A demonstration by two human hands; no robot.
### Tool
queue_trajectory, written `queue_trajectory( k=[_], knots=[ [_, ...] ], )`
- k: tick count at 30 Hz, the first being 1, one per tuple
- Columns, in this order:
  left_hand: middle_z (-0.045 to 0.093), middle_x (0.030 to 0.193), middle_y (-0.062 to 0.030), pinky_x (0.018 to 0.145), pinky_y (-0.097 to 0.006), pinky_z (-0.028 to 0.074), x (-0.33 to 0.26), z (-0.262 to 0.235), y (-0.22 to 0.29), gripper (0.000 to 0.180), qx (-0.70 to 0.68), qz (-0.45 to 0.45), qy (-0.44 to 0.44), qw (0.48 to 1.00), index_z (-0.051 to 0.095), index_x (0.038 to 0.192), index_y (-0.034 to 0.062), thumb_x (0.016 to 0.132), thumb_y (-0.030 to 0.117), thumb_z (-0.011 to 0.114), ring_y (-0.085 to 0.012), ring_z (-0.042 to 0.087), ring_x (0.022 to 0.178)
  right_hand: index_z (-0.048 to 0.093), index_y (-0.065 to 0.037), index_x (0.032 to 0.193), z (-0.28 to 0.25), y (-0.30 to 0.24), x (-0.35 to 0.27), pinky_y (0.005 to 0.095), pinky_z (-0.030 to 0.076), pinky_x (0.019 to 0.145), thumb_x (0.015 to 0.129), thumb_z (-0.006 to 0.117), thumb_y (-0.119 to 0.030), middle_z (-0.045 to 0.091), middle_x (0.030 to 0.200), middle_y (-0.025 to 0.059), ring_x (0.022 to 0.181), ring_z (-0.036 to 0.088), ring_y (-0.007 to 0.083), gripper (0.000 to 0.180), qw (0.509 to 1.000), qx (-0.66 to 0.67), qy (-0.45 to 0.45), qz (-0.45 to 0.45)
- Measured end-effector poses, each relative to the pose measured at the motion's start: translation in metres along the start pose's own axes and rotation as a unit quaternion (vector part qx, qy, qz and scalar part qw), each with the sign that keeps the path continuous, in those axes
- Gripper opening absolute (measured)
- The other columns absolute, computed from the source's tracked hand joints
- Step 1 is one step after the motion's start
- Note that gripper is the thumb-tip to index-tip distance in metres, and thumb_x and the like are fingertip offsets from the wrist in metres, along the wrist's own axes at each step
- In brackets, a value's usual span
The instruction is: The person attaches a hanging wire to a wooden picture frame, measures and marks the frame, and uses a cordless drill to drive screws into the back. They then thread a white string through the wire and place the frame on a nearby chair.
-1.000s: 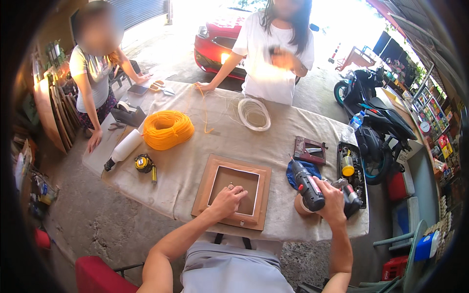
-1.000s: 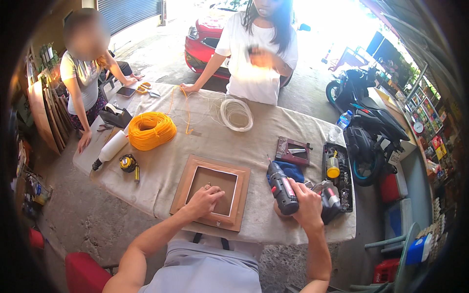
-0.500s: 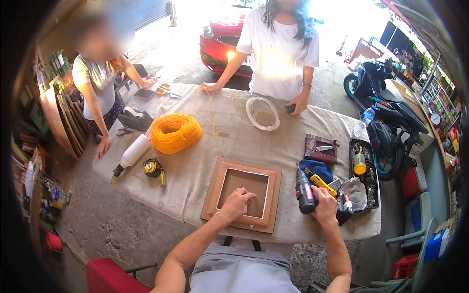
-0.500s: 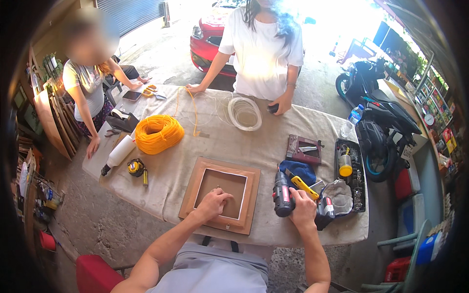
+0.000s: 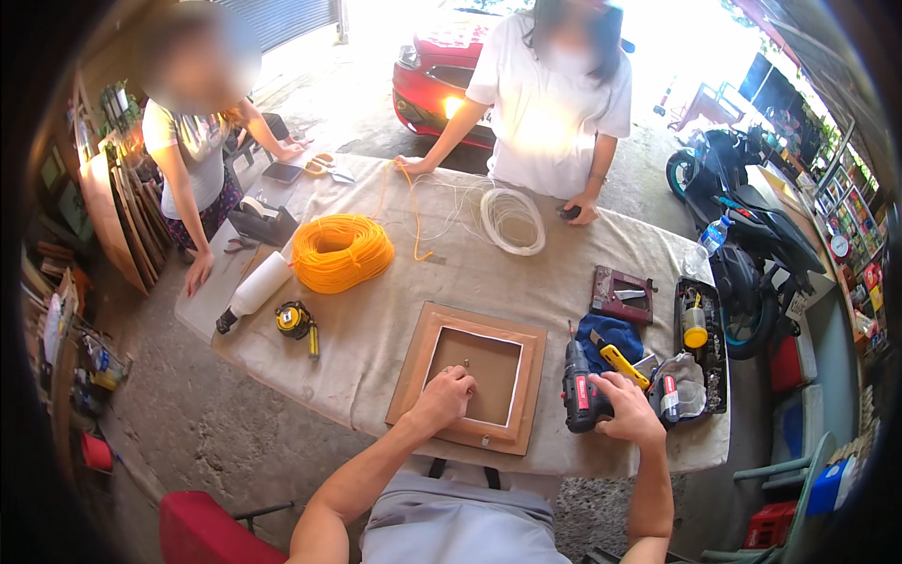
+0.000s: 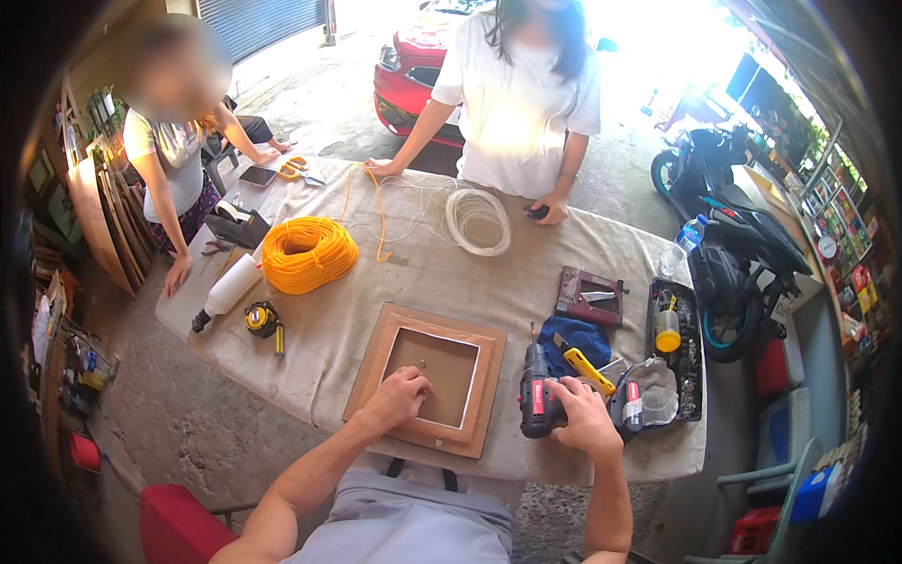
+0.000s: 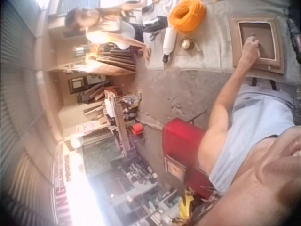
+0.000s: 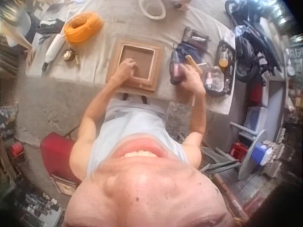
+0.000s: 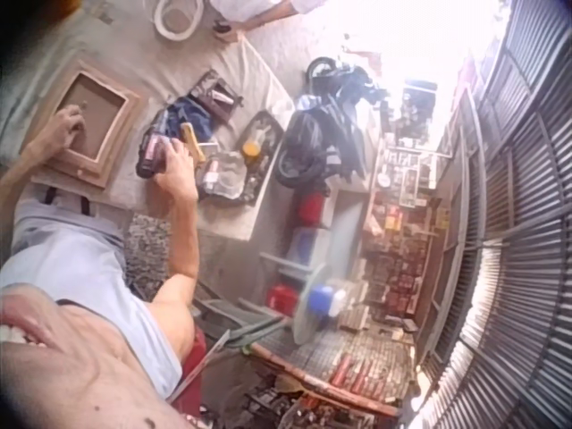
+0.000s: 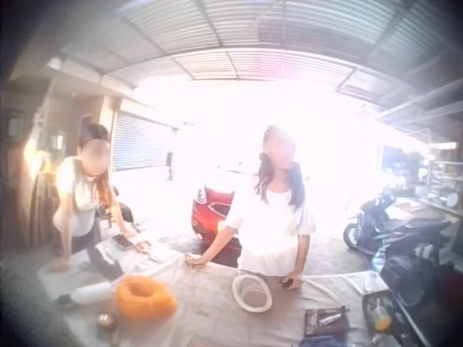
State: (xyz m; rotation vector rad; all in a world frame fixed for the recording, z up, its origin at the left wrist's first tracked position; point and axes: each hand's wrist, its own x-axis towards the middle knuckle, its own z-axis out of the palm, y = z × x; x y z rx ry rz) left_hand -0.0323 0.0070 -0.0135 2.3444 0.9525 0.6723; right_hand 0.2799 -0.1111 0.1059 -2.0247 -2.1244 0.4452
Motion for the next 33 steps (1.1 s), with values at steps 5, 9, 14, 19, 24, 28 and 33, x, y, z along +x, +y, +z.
queue_trajectory(
  k=[5, 9, 14, 19, 24, 28, 33],
  knots=[
    [0.059, 0.088, -0.0116, 0.077, -0.039, 0.05, -0.007, -0.01, 0.002, 0.004, -0.04, -0.054, 0.013, 0.998, 0.06, 0.081, 0.0041, 0.078, 0.003, 0.063, -0.031, 0.059, 0.086, 0.057, -0.008, 0.125, -0.017, -0.07, 0.059, 0.0413, 0.043, 0.097, 0.072, 0.069, -0.009, 0.058, 0.121, 0.0157, 0.113, 0.055, 0.0344, 0.055, 0.978, 0.166, 0.035, -0.122],
    [0.059, 0.088, -0.0109, 0.072, -0.038, 0.052, -0.011, -0.014, 0.003, 0.006, -0.088, -0.05, 0.065, 0.993, 0.06, 0.081, 0.0044, 0.078, 0.003, 0.065, -0.0303, 0.061, 0.081, 0.061, -0.007, 0.117, 0.053, -0.107, 0.112, 0.0421, 0.049, 0.086, 0.079, 0.065, -0.01, 0.06, 0.117, 0.0139, 0.104, 0.059, 0.0347, 0.038, 0.973, 0.167, 0.039, -0.155],
    [0.064, 0.094, -0.009, 0.068, -0.028, 0.053, -0.03, -0.043, 0.01, 0.011, -0.174, -0.11, 0.147, 0.967, 0.063, 0.086, 0.0019, 0.079, 0.001, 0.071, -0.017, 0.066, 0.077, 0.065, -0.004, 0.105, 0.13, -0.114, 0.134, 0.0407, 0.049, 0.085, 0.08, 0.062, -0.003, 0.06, 0.107, 0.0122, 0.097, 0.059, 0.0314, 0.026, 0.977, 0.099, 0.093, -0.165],
    [0.069, 0.086, -0.0052, 0.069, -0.023, 0.052, -0.055, -0.047, 0.005, 0.01, -0.297, -0.198, 0.175, 0.918, 0.065, 0.089, -0.0005, 0.082, 0.002, 0.071, -0.0075, 0.065, 0.077, 0.068, -0.001, 0.094, 0.14, -0.109, 0.136, 0.0384, 0.049, 0.085, 0.079, 0.063, -0.001, 0.061, 0.099, 0.012, 0.095, 0.057, 0.0308, 0.016, 0.969, 0.117, 0.118, -0.184],
    [0.069, 0.081, -0.0033, 0.069, -0.021, 0.053, -0.057, -0.045, 0.021, 0.01, -0.386, -0.226, 0.212, 0.869, 0.067, 0.091, -0.001, 0.085, 0.005, 0.071, -0.0074, 0.065, 0.076, 0.065, 0.0, 0.089, 0.133, -0.106, 0.138, 0.04, 0.05, 0.082, 0.081, 0.06, -0.004, 0.061, 0.095, 0.0136, 0.093, 0.058, 0.0313, 0.01, 0.973, 0.094, 0.083, -0.193],
    [0.068, 0.082, -0.0043, 0.071, -0.023, 0.055, -0.058, -0.041, 0.024, 0.008, -0.473, -0.255, 0.226, 0.813, 0.067, 0.091, -0.0021, 0.087, 0.005, 0.068, -0.0101, 0.066, 0.077, 0.062, 0.0, 0.086, 0.133, -0.103, 0.139, 0.042, 0.05, 0.078, 0.082, 0.061, -0.006, 0.061, 0.09, 0.0158, 0.087, 0.06, 0.034, 0.007, 0.981, 0.102, 0.076, -0.144],
    [0.067, 0.087, -0.0047, 0.073, -0.023, 0.055, -0.06, -0.038, 0.017, 0.01, -0.532, -0.241, 0.216, 0.782, 0.062, 0.098, 0.0, 0.09, 0.005, 0.065, -0.0117, 0.066, 0.078, 0.063, 0.001, 0.087, 0.134, -0.103, 0.128, 0.0397, 0.052, 0.071, 0.083, 0.063, -0.005, 0.064, 0.085, 0.0162, 0.076, 0.064, 0.0329, 0.007, 0.959, 0.209, 0.156, -0.11]
  ],
)
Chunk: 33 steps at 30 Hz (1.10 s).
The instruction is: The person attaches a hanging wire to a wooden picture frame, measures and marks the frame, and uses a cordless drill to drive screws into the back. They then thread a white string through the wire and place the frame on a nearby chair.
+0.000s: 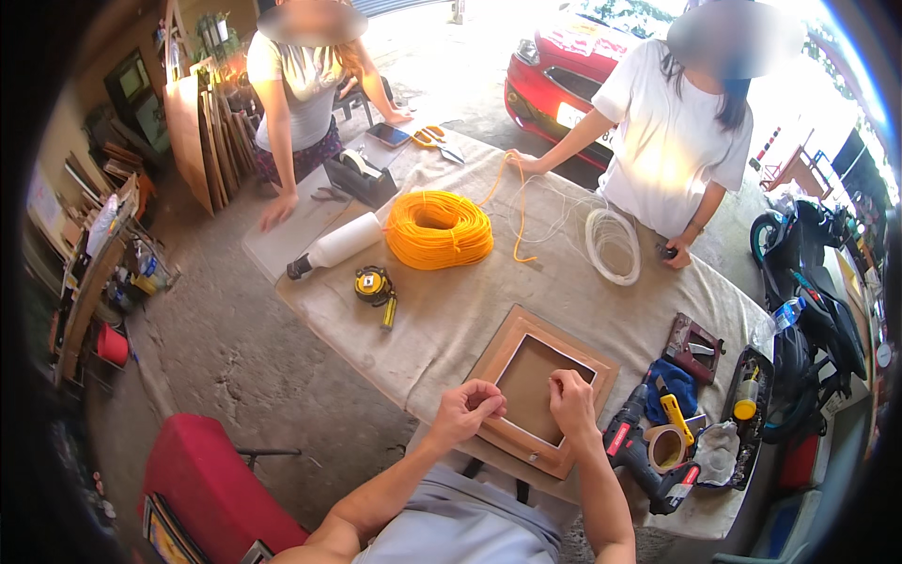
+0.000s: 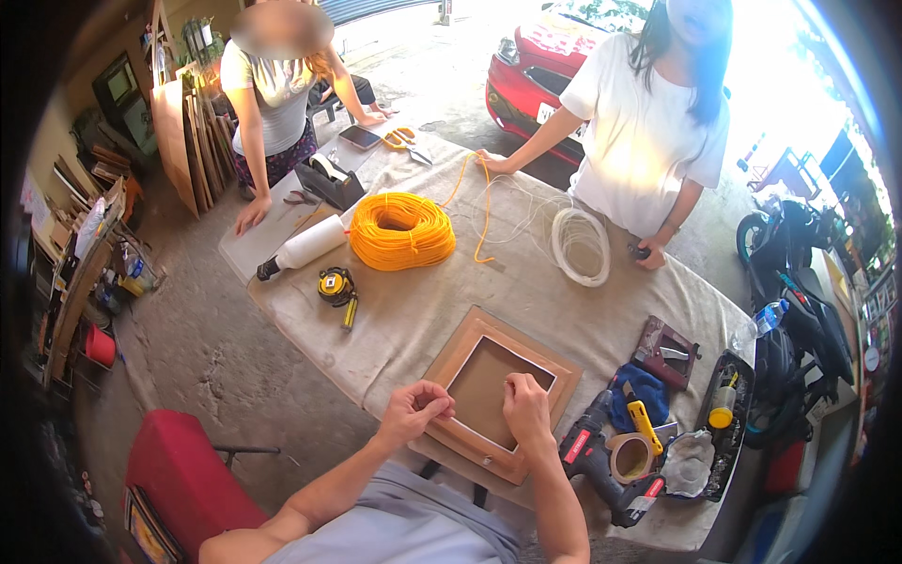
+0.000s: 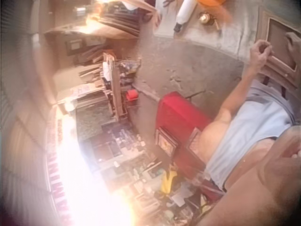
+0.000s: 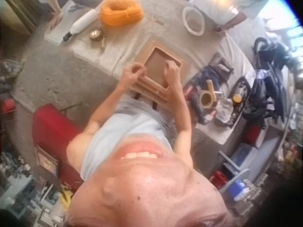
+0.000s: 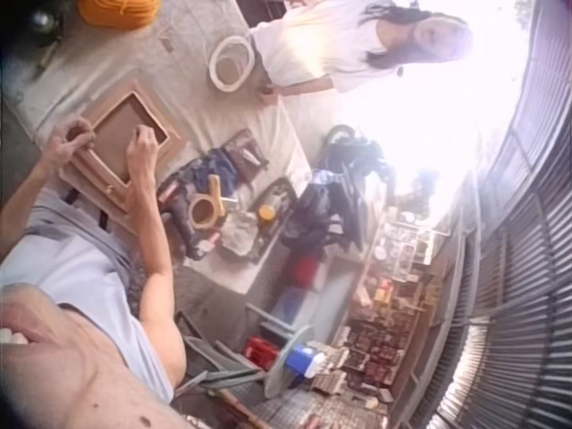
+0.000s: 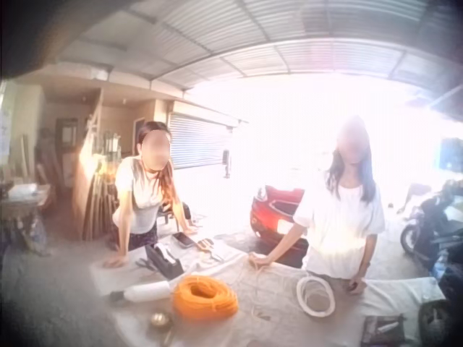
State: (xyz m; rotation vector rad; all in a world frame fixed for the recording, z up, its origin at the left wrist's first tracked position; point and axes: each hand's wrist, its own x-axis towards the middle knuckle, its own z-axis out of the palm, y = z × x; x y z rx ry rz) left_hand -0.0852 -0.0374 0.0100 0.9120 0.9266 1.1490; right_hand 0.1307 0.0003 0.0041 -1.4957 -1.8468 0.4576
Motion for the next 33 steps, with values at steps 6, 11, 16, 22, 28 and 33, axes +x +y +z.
queue_trajectory(
  k=[6, 11, 16, 22, 28, 33],
  knots=[
    [0.065, 0.087, -0.0037, 0.074, -0.024, 0.055, 0.008, 0.007, -0.016, 0.011, -0.008, 0.024, -0.023, 0.999, 0.058, 0.1, 0.0012, 0.092, 0.007, 0.063, -0.0109, 0.065, 0.078, 0.066, 0.002, 0.093, -0.01, -0.029, -0.012, 0.024, 0.052, 0.062, 0.081, 0.071, -0.003, 0.068, 0.08, 0.0066, 0.07, 0.064, 0.0088, 0.014, 0.974, 0.189, -0.014, 0.126],
    [0.067, 0.091, -0.0066, 0.075, -0.025, 0.056, 0.005, 0.031, 0.002, 0.016, -0.039, 0.003, -0.025, 0.999, 0.06, 0.105, -0.0025, 0.092, 0.006, 0.062, -0.0123, 0.066, 0.083, 0.067, 0.004, 0.095, -0.02, -0.063, -0.024, 0.0235, 0.054, 0.071, 0.083, 0.07, -0.001, 0.069, 0.086, 0.0068, 0.079, 0.067, 0.0115, 0.013, 0.897, 0.403, -0.021, 0.179],
    [0.069, 0.095, -0.01, 0.078, -0.027, 0.057, 0.003, 0.04, 0.008, 0.018, 0.002, 0.025, -0.022, 0.999, 0.062, 0.107, -0.004, 0.091, 0.004, 0.062, -0.0146, 0.067, 0.086, 0.068, 0.005, 0.095, -0.022, -0.069, -0.029, 0.0244, 0.055, 0.072, 0.084, 0.068, 0.004, 0.069, 0.09, 0.0077, 0.081, 0.066, 0.0128, 0.011, 0.882, 0.45, 0.003, 0.142],
    [0.07, 0.09, -0.0111, 0.075, -0.027, 0.058, 0.002, 0.055, 0.024, 0.014, 0.079, 0.054, 0.023, 0.995, 0.064, 0.102, -0.0054, 0.09, 0.001, 0.063, -0.0148, 0.068, 0.082, 0.071, 0.0, 0.094, -0.029, -0.071, -0.029, 0.0235, 0.053, 0.071, 0.08, 0.071, 0.003, 0.069, 0.091, 0.008, 0.081, 0.067, 0.0134, 0.014, 0.936, 0.344, 0.022, 0.067],
    [0.07, 0.088, -0.0106, 0.072, -0.026, 0.058, 0.002, 0.059, 0.019, 0.012, 0.094, 0.091, -0.003, 0.991, 0.066, 0.1, -0.0048, 0.09, 0.0, 0.063, -0.014, 0.068, 0.08, 0.071, -0.001, 0.093, -0.036, -0.067, -0.033, 0.0235, 0.051, 0.069, 0.08, 0.071, 0.001, 0.069, 0.09, 0.0074, 0.08, 0.065, 0.0117, 0.013, 0.931, 0.355, 0.034, 0.081],
    [0.072, 0.086, -0.0102, 0.068, -0.025, 0.056, -0.004, 0.06, 0.024, 0.014, 0.205, 0.17, -0.015, 0.964, 0.068, 0.101, -0.001, 0.088, 0.001, 0.066, -0.0143, 0.07, 0.076, 0.07, 0.001, 0.092, -0.027, -0.055, -0.039, 0.0239, 0.051, 0.072, 0.08, 0.072, 0.002, 0.064, 0.093, 0.0061, 0.084, 0.061, 0.0114, 0.012, 0.857, 0.505, 0.027, 0.096]
  ],
)
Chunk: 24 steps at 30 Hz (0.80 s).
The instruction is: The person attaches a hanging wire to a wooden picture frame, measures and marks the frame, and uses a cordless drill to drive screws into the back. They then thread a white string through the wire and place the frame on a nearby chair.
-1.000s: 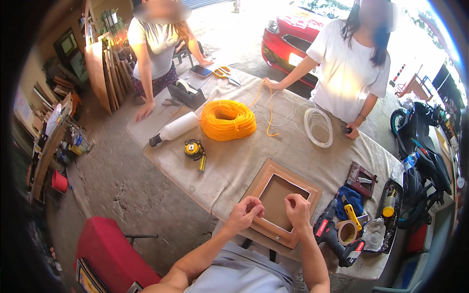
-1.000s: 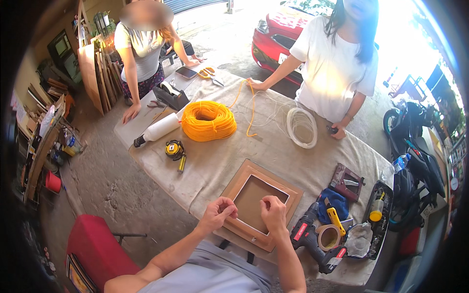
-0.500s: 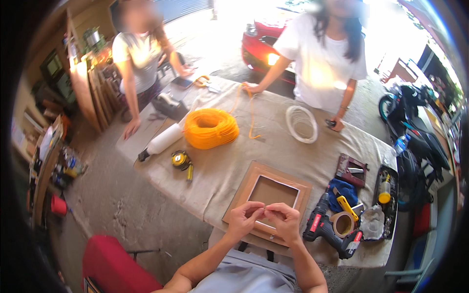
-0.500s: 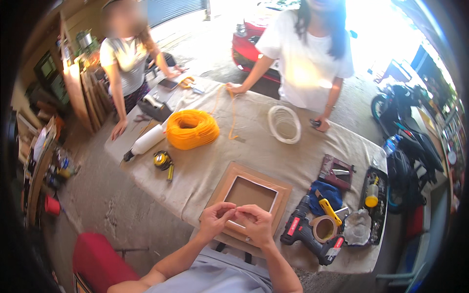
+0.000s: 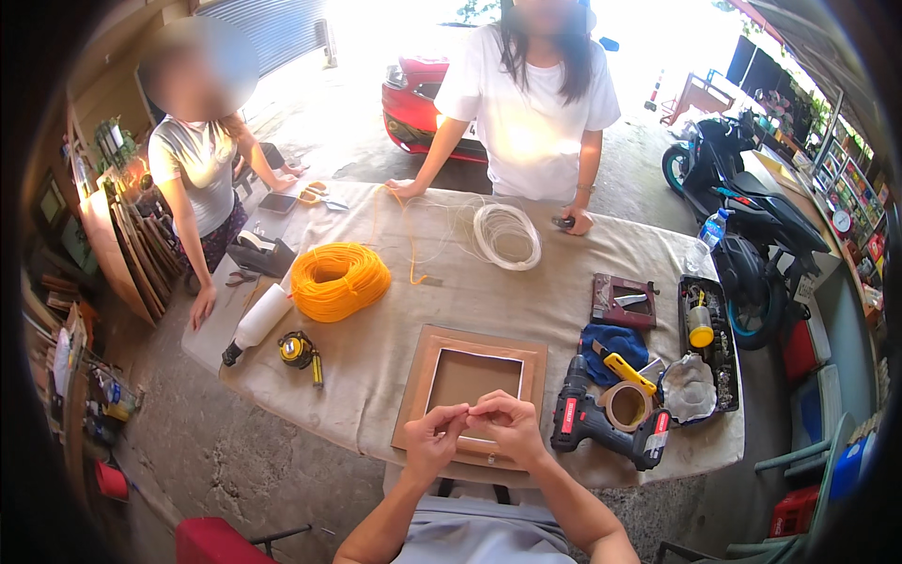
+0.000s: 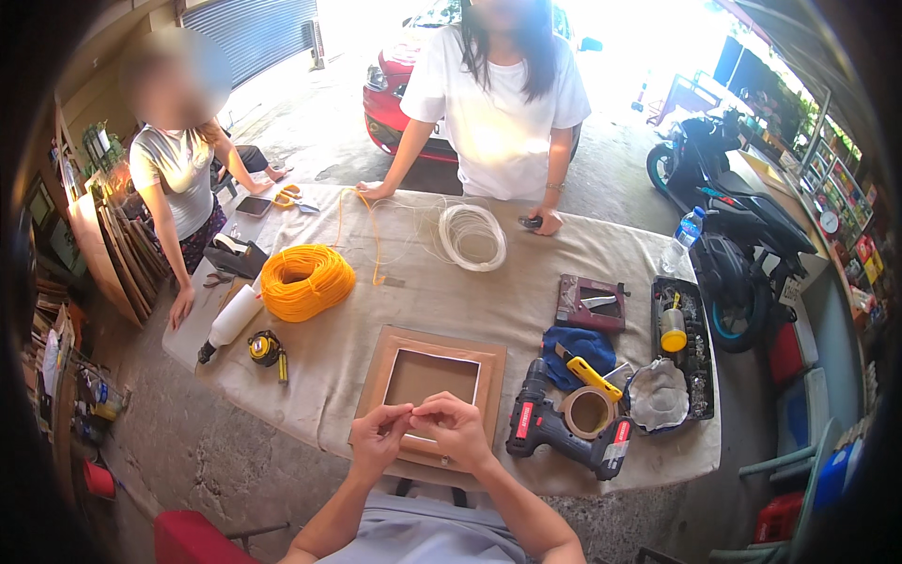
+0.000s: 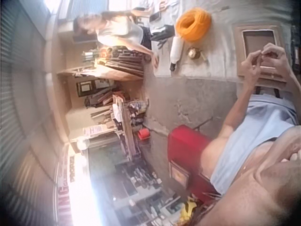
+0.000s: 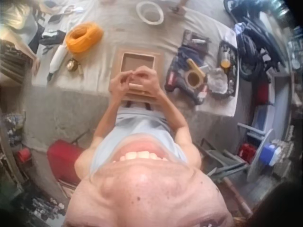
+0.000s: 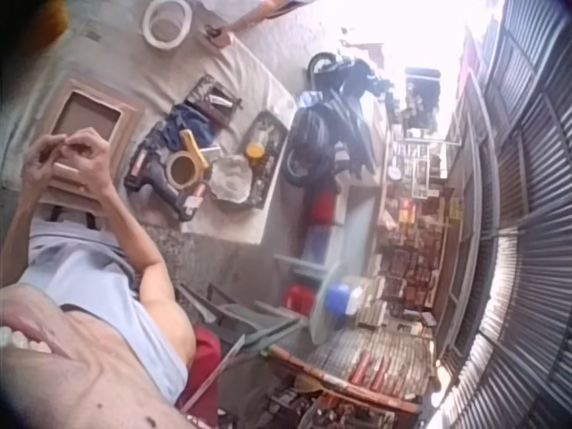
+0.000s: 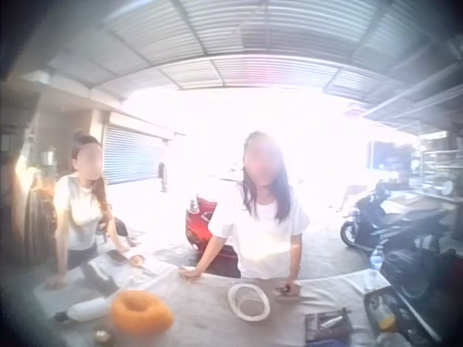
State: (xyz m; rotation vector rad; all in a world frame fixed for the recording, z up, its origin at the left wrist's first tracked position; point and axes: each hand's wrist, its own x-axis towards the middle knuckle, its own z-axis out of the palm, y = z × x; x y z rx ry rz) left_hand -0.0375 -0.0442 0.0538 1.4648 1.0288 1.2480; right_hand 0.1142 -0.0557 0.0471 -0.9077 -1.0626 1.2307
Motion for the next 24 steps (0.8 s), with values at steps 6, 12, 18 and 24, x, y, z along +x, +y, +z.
queue_trajectory(
  k=[6, 12, 18, 24],
  knots=[
    [0.071, 0.082, -0.0131, 0.06, -0.026, 0.054, -0.002, -0.011, 0.004, 0.019, 0.141, 0.129, -0.054, 0.98, 0.071, 0.101, 0.0044, 0.082, 0.003, 0.071, -0.0199, 0.071, 0.071, 0.068, 0.001, 0.087, -0.005, 0.008, -0.003, 0.0251, 0.05, 0.077, 0.079, 0.072, 0.004, 0.059, 0.094, 0.0047, 0.086, 0.058, 0.0108, 0.01, 0.982, 0.169, -0.021, 0.076],
    [0.072, 0.083, -0.0119, 0.062, -0.027, 0.054, -0.004, -0.011, 0.004, 0.014, 0.165, 0.1, -0.058, 0.979, 0.07, 0.095, 0.0034, 0.082, 0.002, 0.071, -0.0169, 0.072, 0.075, 0.068, -0.001, 0.086, -0.013, 0.02, -0.007, 0.0229, 0.046, 0.072, 0.08, 0.072, 0.003, 0.059, 0.093, 0.0013, 0.085, 0.057, 0.01, 0.008, 0.946, 0.247, -0.026, 0.207],
    [0.069, 0.08, -0.0042, 0.064, -0.025, 0.051, 0.005, -0.016, -0.031, 0.016, 0.081, 0.033, -0.003, 0.996, 0.067, 0.094, 0.0032, 0.082, -0.007, 0.064, -0.0097, 0.064, 0.073, 0.069, -0.004, 0.087, -0.031, -0.047, -0.011, 0.0292, 0.049, 0.074, 0.071, 0.078, -0.004, 0.063, 0.091, 0.008, 0.084, 0.06, 0.0189, 0.018, 0.959, -0.276, 0.038, -0.06],
    [0.062, 0.091, -0.0067, 0.065, -0.025, 0.05, 0.051, -0.024, -0.034, 0.012, 0.114, 0.024, -0.052, 0.992, 0.065, 0.09, 0.0038, 0.08, -0.003, 0.066, -0.0157, 0.061, 0.084, 0.066, -0.005, 0.101, -0.122, -0.096, -0.033, 0.0406, 0.044, 0.093, 0.064, 0.063, 0.004, 0.061, 0.105, 0.013, 0.104, 0.057, 0.0324, 0.038, 0.804, -0.583, 0.108, -0.05]
  ],
)
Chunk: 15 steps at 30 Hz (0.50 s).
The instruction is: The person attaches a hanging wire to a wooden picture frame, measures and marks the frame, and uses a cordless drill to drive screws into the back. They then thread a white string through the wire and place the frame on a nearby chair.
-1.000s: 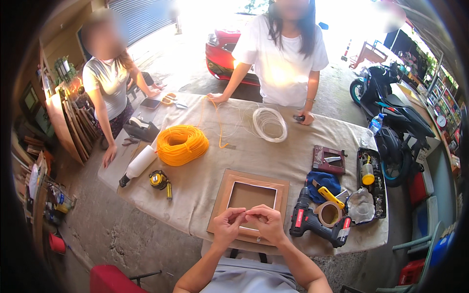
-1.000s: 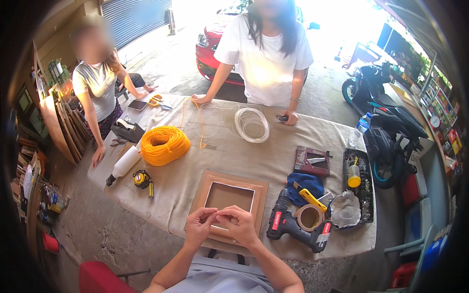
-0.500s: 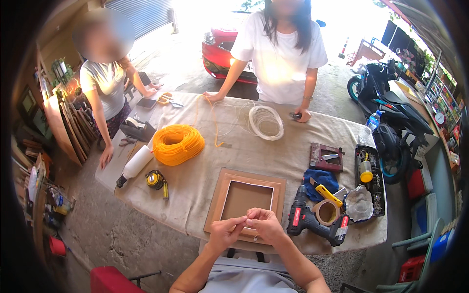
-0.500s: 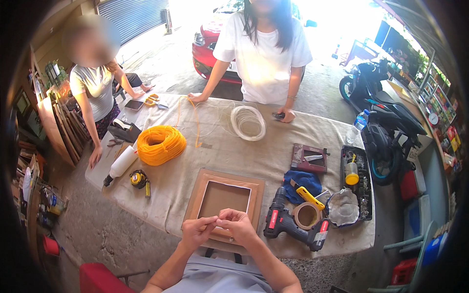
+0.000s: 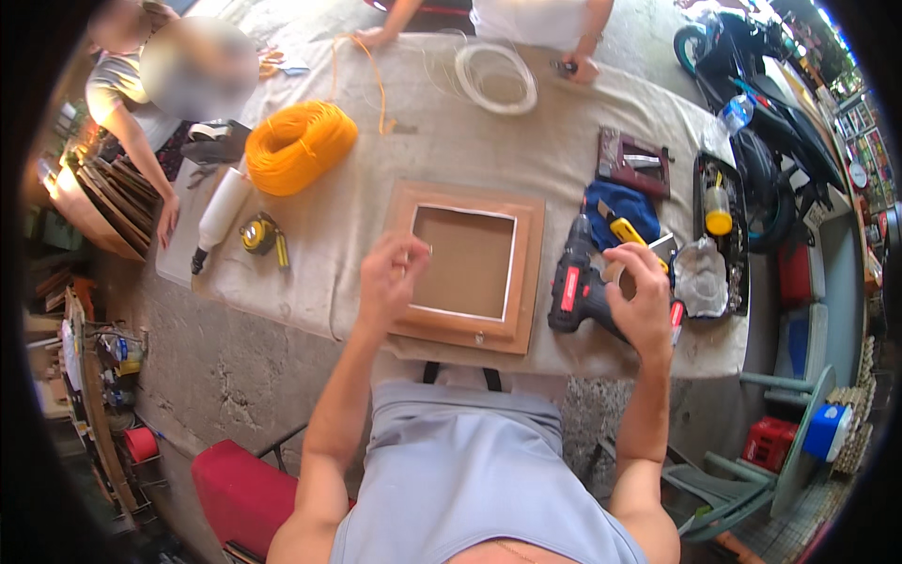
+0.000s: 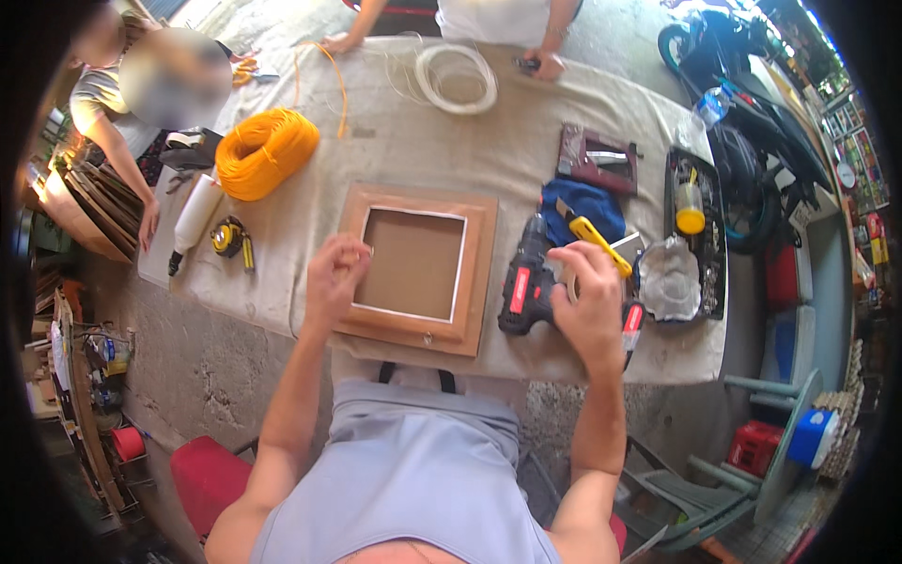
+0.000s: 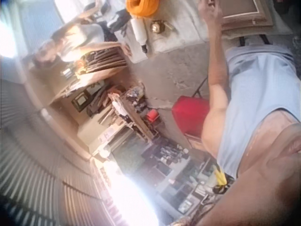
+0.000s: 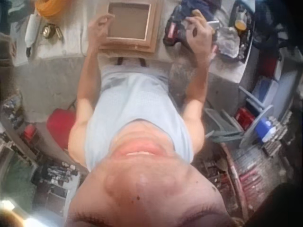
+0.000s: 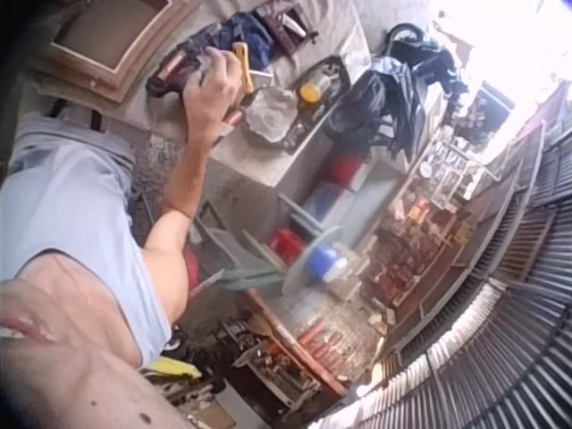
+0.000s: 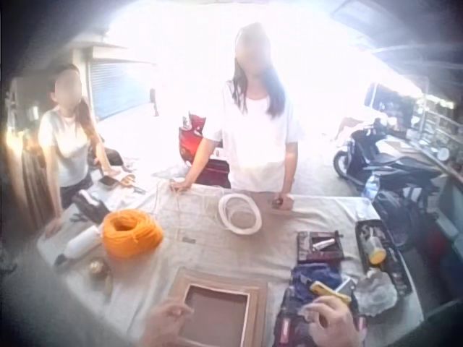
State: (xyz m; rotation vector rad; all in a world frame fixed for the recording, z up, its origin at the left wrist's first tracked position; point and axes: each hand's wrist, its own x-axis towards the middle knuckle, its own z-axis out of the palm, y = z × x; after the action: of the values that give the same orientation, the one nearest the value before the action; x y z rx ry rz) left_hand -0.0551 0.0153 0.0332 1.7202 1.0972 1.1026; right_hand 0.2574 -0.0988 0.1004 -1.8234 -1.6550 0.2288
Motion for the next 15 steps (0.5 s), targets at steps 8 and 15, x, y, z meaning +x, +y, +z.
queue_trajectory(
  k=[8, 15],
  knots=[
    [0.061, 0.101, -0.0062, 0.091, -0.04, 0.041, 0.091, 0.052, -0.036, 0.008, 0.152, 0.082, -0.107, 0.979, 0.069, 0.086, 0.0091, 0.078, 0.011, 0.071, -0.0278, 0.053, 0.104, 0.056, -0.004, 0.119, -0.007, 0.035, -0.008, 0.0437, 0.043, 0.092, 0.067, 0.057, 0.001, 0.057, 0.114, 0.0156, 0.11, 0.054, 0.0334, 0.052, 0.972, -0.094, -0.211, 0.042],
    [0.056, 0.111, -0.002, 0.098, -0.041, 0.031, 0.127, 0.083, -0.058, 0.009, 0.229, 0.039, -0.247, 0.941, 0.072, 0.086, 0.014, 0.079, 0.021, 0.071, -0.0237, 0.047, 0.111, 0.04, -0.003, 0.137, 0.003, 0.008, -0.019, 0.0432, 0.048, 0.086, 0.062, 0.075, -0.005, 0.042, 0.125, 0.0184, 0.103, 0.052, 0.0357, 0.083, 0.919, -0.236, -0.305, 0.083]
  ],
)
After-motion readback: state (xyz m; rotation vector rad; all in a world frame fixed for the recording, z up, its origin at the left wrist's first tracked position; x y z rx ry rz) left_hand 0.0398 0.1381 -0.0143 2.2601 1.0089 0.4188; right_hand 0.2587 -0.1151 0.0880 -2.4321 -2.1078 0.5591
